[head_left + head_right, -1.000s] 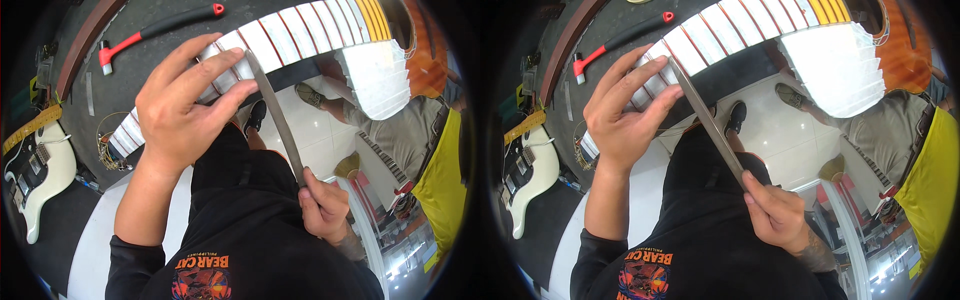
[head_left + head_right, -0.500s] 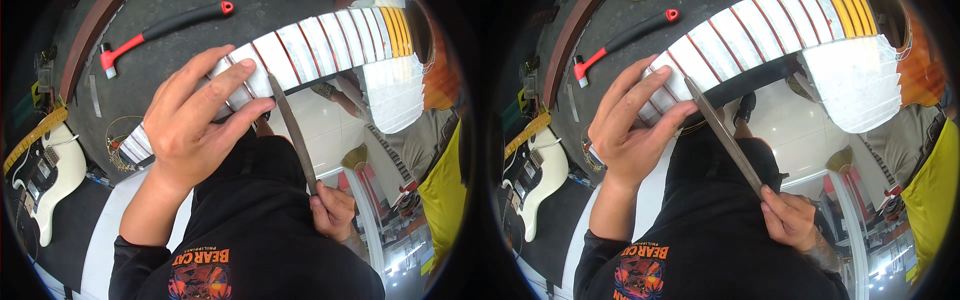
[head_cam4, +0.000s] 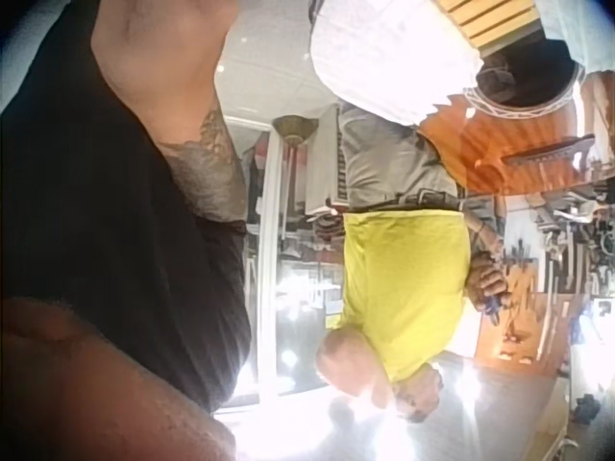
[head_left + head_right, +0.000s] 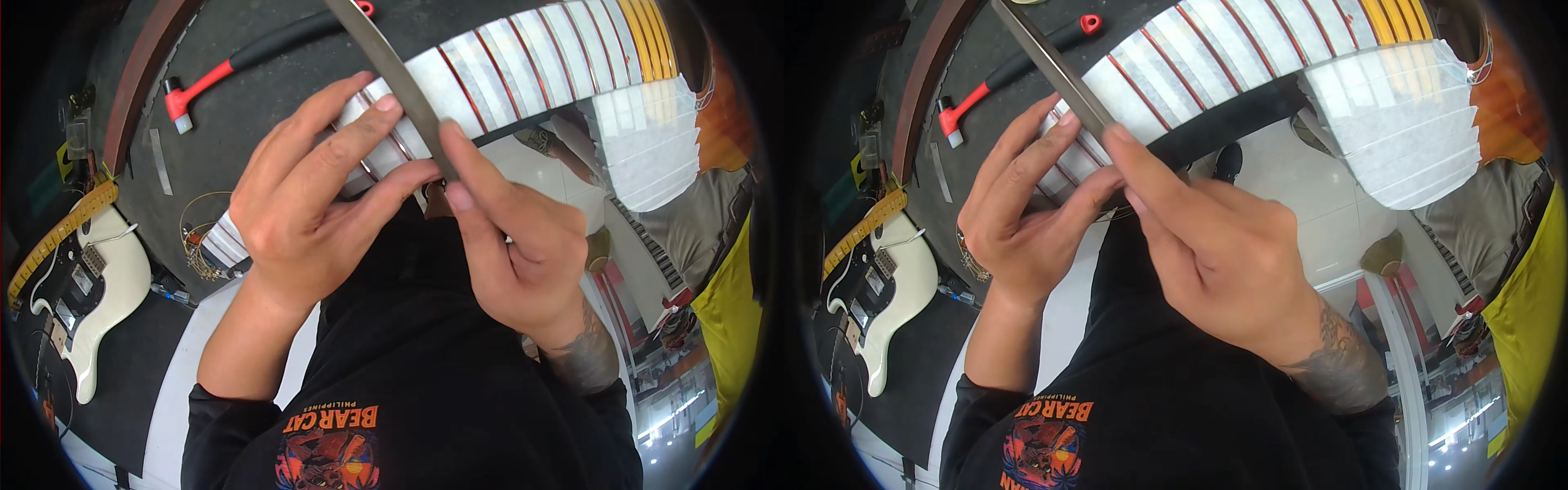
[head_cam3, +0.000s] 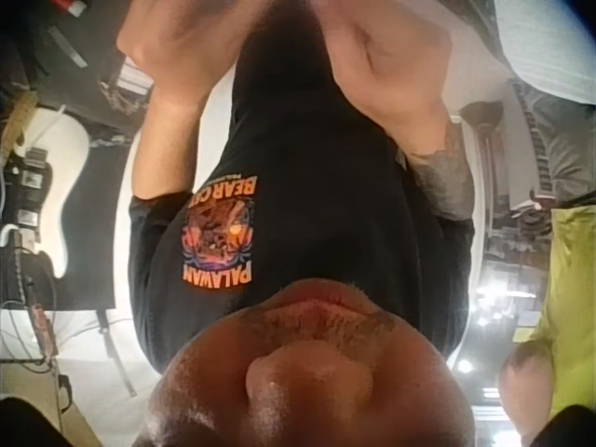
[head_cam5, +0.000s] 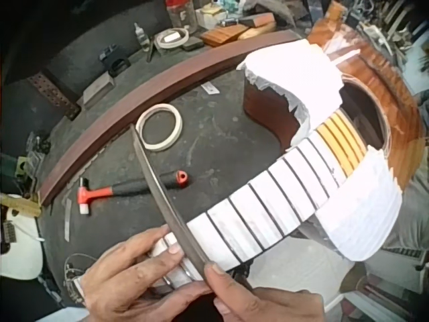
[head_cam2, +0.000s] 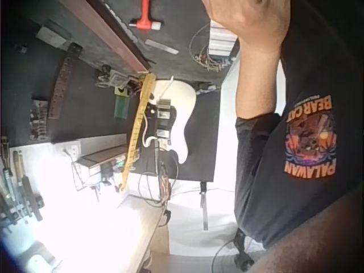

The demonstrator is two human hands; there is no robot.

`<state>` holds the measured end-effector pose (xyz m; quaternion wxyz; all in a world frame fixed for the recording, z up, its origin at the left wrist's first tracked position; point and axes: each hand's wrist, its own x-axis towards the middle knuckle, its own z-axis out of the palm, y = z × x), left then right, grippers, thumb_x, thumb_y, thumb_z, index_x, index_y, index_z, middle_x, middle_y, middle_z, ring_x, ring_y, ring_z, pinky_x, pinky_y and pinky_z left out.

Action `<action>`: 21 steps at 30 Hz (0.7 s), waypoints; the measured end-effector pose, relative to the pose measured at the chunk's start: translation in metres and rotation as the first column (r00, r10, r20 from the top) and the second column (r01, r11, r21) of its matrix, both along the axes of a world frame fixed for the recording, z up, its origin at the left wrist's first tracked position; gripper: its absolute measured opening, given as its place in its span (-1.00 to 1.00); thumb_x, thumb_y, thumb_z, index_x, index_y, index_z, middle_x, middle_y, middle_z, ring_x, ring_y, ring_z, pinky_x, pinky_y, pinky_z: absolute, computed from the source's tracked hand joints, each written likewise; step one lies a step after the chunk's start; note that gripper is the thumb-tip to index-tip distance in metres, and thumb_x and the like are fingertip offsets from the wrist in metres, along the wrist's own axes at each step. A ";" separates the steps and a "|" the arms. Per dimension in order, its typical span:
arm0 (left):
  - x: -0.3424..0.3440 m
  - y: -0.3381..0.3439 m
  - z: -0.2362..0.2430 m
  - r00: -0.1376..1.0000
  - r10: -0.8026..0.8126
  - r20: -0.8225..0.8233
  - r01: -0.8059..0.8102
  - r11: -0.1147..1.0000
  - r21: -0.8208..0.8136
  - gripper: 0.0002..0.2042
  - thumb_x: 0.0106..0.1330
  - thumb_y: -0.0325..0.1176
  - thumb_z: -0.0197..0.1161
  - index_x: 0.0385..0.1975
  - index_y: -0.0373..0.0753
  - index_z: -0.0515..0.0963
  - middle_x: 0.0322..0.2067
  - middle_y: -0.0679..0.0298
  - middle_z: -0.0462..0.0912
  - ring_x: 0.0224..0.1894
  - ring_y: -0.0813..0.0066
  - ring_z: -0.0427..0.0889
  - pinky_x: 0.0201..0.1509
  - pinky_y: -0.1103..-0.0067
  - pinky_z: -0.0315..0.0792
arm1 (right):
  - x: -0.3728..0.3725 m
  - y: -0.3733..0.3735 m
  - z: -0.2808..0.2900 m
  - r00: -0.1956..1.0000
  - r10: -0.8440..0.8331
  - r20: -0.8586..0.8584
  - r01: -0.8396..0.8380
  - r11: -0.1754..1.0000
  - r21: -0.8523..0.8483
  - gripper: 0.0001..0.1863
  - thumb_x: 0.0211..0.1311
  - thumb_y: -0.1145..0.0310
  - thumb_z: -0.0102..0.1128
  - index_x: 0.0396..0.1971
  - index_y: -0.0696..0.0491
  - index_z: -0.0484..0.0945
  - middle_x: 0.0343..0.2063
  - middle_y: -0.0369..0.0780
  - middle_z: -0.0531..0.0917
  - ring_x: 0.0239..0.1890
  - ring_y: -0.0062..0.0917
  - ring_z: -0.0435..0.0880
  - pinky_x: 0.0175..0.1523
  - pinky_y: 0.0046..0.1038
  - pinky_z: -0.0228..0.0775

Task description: The person uses a file to smooth the frets on a guitar neck. The tool is moved back and forth along the metal frets while the neck is held steady.

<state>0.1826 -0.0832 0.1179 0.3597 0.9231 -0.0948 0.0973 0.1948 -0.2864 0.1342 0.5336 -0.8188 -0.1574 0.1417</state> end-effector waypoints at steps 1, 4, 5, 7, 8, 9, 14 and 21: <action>0.000 0.001 0.000 1.000 0.003 0.000 -0.003 1.000 0.000 -0.49 -0.09 -0.42 0.72 -0.07 -0.41 0.73 -0.02 -0.12 0.75 -0.03 0.14 0.79 0.05 0.45 0.64 | -0.006 -0.004 -0.002 1.000 0.004 -0.001 -0.004 1.000 -0.001 -0.52 0.22 0.71 0.27 0.18 0.22 0.64 -0.55 -0.11 0.69 -0.58 -0.46 0.67 -0.37 -0.54 0.47; -0.001 0.001 -0.001 1.000 0.008 0.015 -0.009 1.000 0.009 -0.48 -0.10 -0.42 0.73 -0.08 -0.41 0.73 -0.03 -0.11 0.75 -0.02 0.15 0.79 0.06 0.45 0.64 | -0.046 -0.041 -0.004 0.998 0.025 0.051 -0.024 0.999 -0.024 -0.45 0.14 0.73 0.34 0.20 0.19 0.63 -0.62 -0.22 0.58 -0.67 -0.44 0.54 -0.51 -0.46 0.43; -0.002 0.000 -0.002 1.000 0.002 0.023 -0.002 1.000 0.011 -0.48 -0.11 -0.42 0.73 -0.08 -0.40 0.73 -0.03 -0.11 0.76 -0.02 0.15 0.79 0.06 0.45 0.64 | -0.064 -0.055 0.001 0.999 0.034 0.024 -0.033 0.998 -0.058 -0.44 0.12 0.73 0.35 0.19 0.19 0.63 -0.62 -0.22 0.57 -0.66 -0.45 0.56 -0.51 -0.47 0.44; -0.002 0.000 0.000 1.000 0.010 0.022 -0.011 1.000 0.013 -0.48 -0.11 -0.42 0.73 -0.08 -0.40 0.74 -0.03 -0.11 0.76 -0.01 0.15 0.79 0.06 0.46 0.63 | -0.086 -0.071 0.005 1.000 0.025 -0.006 -0.025 0.997 -0.072 -0.44 0.09 0.74 0.36 0.17 0.20 0.65 -0.61 -0.24 0.56 -0.66 -0.46 0.57 -0.51 -0.49 0.45; -0.002 -0.001 0.000 1.000 0.011 0.019 -0.011 1.000 0.014 -0.48 -0.11 -0.42 0.74 -0.08 -0.40 0.74 -0.04 -0.11 0.76 -0.01 0.15 0.79 0.07 0.46 0.63 | -0.088 -0.072 0.005 1.000 0.026 -0.002 -0.026 0.997 -0.072 -0.44 0.09 0.74 0.36 0.17 0.20 0.65 -0.61 -0.24 0.56 -0.66 -0.46 0.57 -0.51 -0.49 0.45; -0.001 -0.001 0.000 1.000 0.011 0.023 -0.012 1.000 0.013 -0.48 -0.11 -0.42 0.74 -0.08 -0.40 0.74 -0.04 -0.11 0.76 -0.01 0.15 0.79 0.07 0.46 0.63 | -0.087 -0.071 0.006 0.999 0.032 0.022 -0.030 0.993 -0.111 -0.44 0.09 0.74 0.37 0.18 0.20 0.64 -0.61 -0.23 0.57 -0.65 -0.46 0.57 -0.50 -0.49 0.46; -0.002 -0.002 0.004 0.999 0.035 0.012 -0.035 0.997 0.063 -0.51 -0.08 -0.40 0.72 -0.10 -0.40 0.74 -0.03 -0.04 0.78 0.03 0.19 0.79 0.12 0.46 0.61 | -0.010 -0.009 0.015 0.995 0.098 0.032 -0.089 0.974 -0.210 -0.54 0.26 0.66 0.31 0.19 0.23 0.63 -0.59 -0.21 0.66 -0.63 -0.60 0.53 -0.42 -0.60 0.38; -0.002 -0.005 0.002 0.997 0.061 0.038 -0.063 0.997 0.048 -0.54 -0.09 -0.38 0.73 -0.15 -0.39 0.76 -0.07 -0.01 0.80 0.02 0.21 0.79 0.10 0.48 0.62 | -0.042 -0.029 -0.011 0.986 0.008 0.168 0.002 0.998 -0.062 -0.46 0.16 0.70 0.35 0.20 0.15 0.64 -0.61 -0.17 0.61 -0.67 -0.43 0.52 -0.51 -0.43 0.42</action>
